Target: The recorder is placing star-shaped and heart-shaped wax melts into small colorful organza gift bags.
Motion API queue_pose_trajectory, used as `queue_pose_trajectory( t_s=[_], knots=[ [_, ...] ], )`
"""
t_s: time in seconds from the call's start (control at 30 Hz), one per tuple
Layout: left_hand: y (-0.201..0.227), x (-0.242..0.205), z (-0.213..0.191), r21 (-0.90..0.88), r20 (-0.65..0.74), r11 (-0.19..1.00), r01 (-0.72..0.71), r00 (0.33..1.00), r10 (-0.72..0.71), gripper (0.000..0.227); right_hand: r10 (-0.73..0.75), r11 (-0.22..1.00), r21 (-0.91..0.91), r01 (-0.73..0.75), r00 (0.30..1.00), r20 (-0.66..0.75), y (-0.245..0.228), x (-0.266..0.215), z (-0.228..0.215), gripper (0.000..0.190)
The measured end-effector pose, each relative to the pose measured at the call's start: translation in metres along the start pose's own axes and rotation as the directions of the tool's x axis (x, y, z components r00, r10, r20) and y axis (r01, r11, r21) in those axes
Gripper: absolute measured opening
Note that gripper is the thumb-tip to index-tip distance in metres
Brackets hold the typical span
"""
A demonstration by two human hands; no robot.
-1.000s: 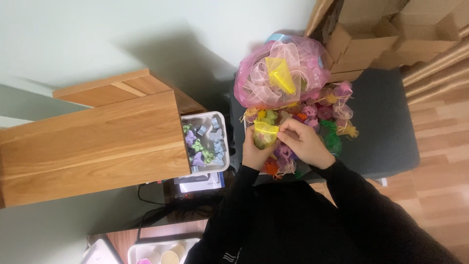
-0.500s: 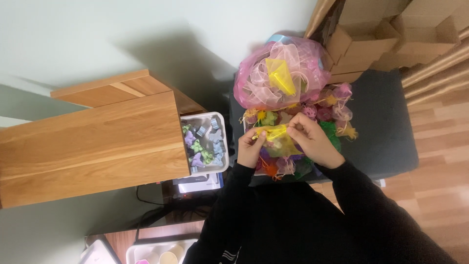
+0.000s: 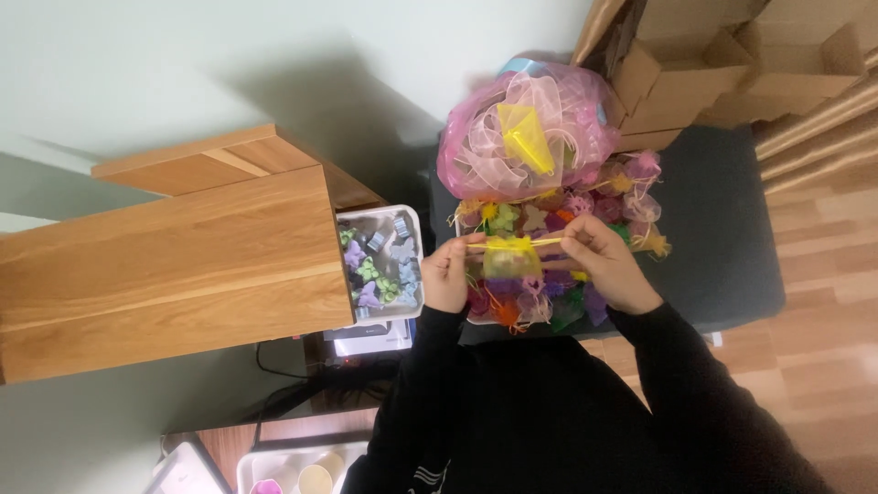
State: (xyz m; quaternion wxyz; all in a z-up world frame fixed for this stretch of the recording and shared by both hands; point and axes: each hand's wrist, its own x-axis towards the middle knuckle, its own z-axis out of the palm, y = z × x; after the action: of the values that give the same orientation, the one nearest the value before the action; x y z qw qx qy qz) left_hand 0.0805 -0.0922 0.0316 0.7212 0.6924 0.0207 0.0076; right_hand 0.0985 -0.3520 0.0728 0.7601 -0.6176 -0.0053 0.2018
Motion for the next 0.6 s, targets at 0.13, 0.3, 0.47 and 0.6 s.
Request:
queue_pose_trajectory(
  t_s=[0.13,0.3,0.47,0.6],
  knots=[
    [-0.003,0.003,-0.007,0.011,-0.088,0.997,-0.078,0.993,0.079,0.038,-0.033,0.999,-0.041,0.033,0.999,-0.003,0.004,-0.006,-0.018,0.01],
    [0.009,0.004,-0.002,0.063,-0.078,0.995,-0.077,0.994,0.082,0.037,-0.022,0.981,-0.196,0.01,0.998,-0.061,-0.008,-0.012,-0.023,0.012],
    [0.022,0.012,0.007,0.073,0.12,0.997,0.025,0.992,-0.034,0.042,-0.052,0.984,-0.168,0.057,0.998,0.03,-0.024,-0.014,-0.016,0.015],
    [-0.019,0.021,0.011,0.045,0.043,0.985,0.169,0.984,-0.171,0.044,0.061,0.97,-0.233,-0.076,0.996,-0.068,0.028,0.007,-0.034,0.015]
  ],
)
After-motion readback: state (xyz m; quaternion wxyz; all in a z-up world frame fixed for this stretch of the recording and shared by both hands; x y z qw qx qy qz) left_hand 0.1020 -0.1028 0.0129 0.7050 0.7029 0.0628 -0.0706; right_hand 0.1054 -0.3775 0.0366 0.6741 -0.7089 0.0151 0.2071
